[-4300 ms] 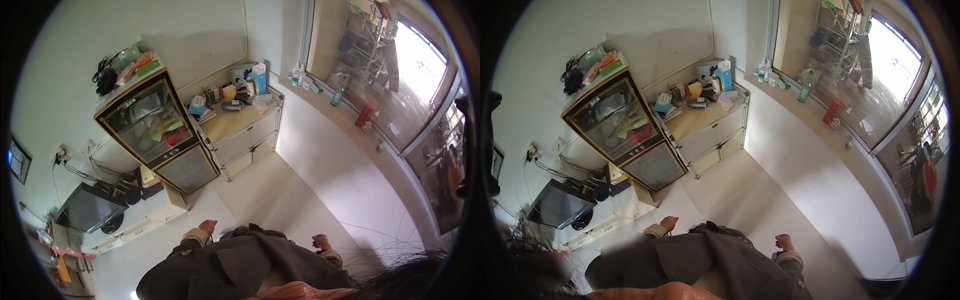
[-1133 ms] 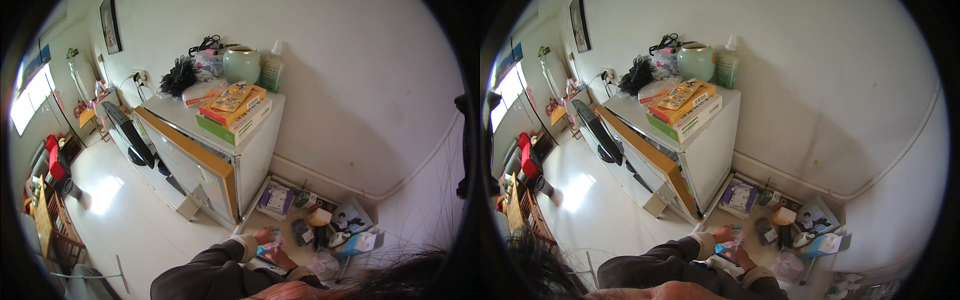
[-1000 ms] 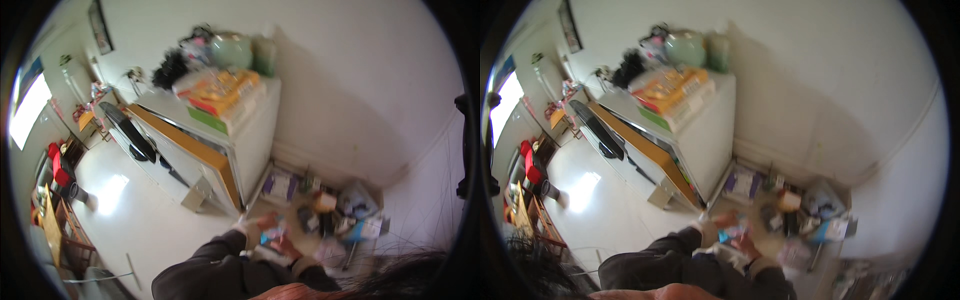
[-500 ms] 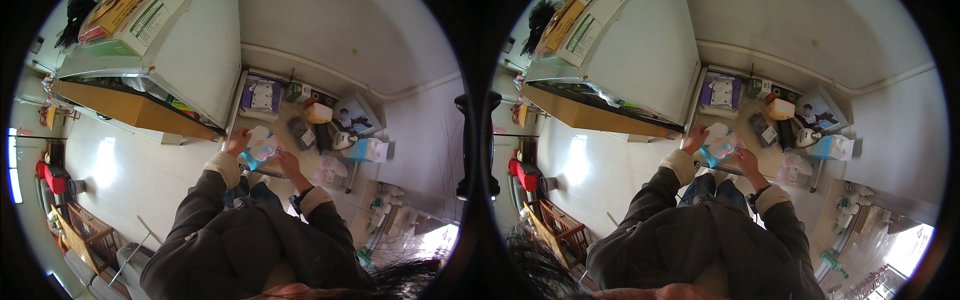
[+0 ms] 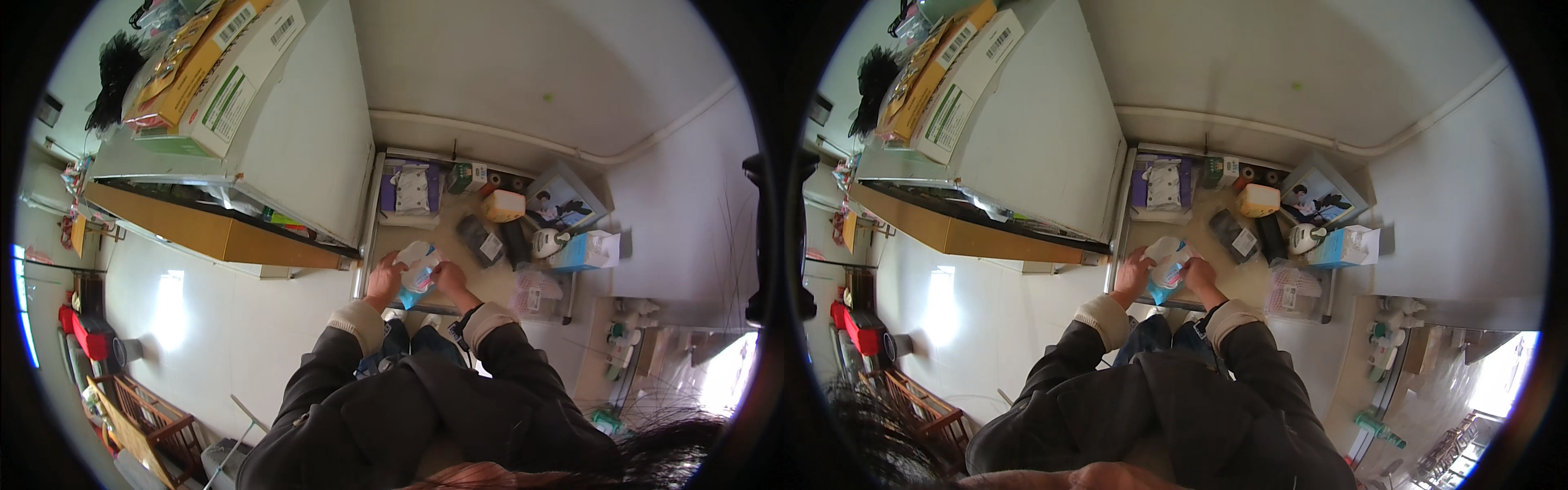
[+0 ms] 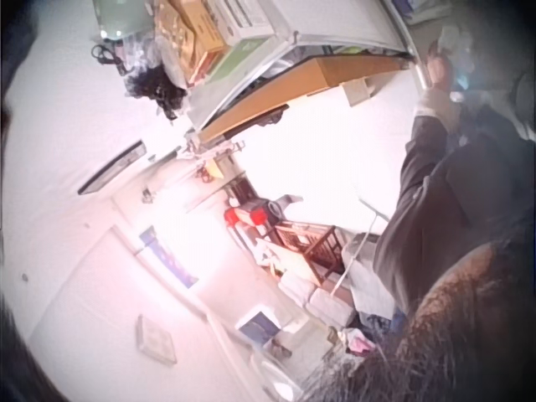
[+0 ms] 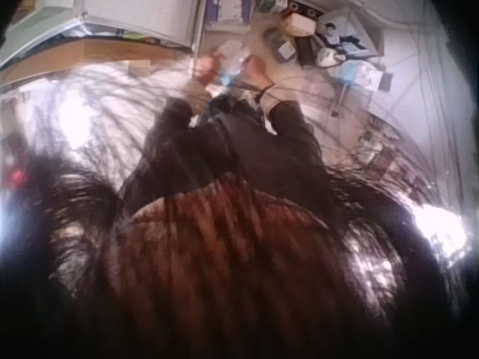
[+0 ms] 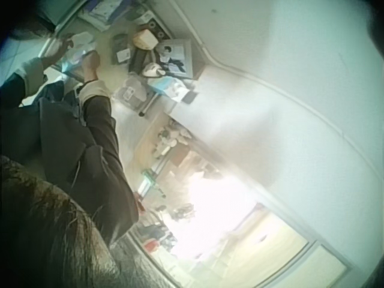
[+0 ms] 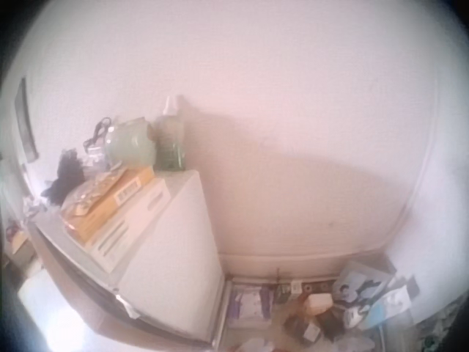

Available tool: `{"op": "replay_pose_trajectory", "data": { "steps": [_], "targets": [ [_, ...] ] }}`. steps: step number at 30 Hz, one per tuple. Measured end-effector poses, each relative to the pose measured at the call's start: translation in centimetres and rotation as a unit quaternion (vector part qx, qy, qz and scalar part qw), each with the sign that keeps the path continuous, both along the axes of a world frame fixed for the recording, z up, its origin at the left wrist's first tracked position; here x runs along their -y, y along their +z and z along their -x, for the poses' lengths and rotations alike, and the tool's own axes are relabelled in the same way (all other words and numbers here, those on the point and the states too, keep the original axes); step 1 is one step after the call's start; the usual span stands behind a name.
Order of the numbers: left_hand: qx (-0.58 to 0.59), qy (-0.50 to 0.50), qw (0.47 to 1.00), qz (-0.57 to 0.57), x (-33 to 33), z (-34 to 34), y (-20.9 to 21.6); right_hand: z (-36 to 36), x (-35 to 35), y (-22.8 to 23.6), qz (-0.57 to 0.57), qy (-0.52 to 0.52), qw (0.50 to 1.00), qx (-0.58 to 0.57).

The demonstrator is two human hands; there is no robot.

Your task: The person retrieves a wipe, then kneels and wipes the floor and the base of a white cabinet and a wooden table. The person moves around the room to clean different floor areas and furniture edges.

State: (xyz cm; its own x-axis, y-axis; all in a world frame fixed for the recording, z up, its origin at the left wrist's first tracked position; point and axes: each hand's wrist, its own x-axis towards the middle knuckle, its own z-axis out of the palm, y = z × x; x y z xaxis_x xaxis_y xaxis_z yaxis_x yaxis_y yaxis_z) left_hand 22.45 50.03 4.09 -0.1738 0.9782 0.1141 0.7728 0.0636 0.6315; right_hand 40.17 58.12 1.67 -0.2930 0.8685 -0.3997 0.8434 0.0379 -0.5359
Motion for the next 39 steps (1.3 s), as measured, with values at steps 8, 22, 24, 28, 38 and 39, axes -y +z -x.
{"op": "replay_pose_trajectory", "data": {
  "steps": [8, 22, 24, 28, 38, 39],
  "targets": [
    [0.051, 0.006, 0.997, 0.064, 0.8, -1.1, 1.6, 2.7, 1.1, 0.5, 0.029, 0.008, 0.990, -0.138],
    [0.026, 0.110, 0.993, 0.045, 2.1, -2.6, -1.5, 1.8, 2.5, 5.6, -0.239, 0.156, 0.949, -0.132],
    [0.038, 0.124, 0.990, 0.057, 2.0, -2.5, -1.3, 0.9, 1.5, 5.2, -0.205, 0.129, 0.964, -0.110],
    [0.065, 0.139, 0.985, 0.079, 1.8, -2.2, -0.9, -1.1, 0.0, 3.7, -0.140, 0.113, 0.983, -0.048],
    [0.110, 0.158, 0.978, 0.083, 2.4, -1.7, -1.4, -0.1, 0.2, 2.1, -0.105, 0.160, 0.981, -0.025],
    [0.100, 0.158, 0.979, 0.078, 2.4, -1.7, -1.4, 0.2, 0.3, 2.1, -0.097, 0.165, 0.981, -0.005]
  ]
}}
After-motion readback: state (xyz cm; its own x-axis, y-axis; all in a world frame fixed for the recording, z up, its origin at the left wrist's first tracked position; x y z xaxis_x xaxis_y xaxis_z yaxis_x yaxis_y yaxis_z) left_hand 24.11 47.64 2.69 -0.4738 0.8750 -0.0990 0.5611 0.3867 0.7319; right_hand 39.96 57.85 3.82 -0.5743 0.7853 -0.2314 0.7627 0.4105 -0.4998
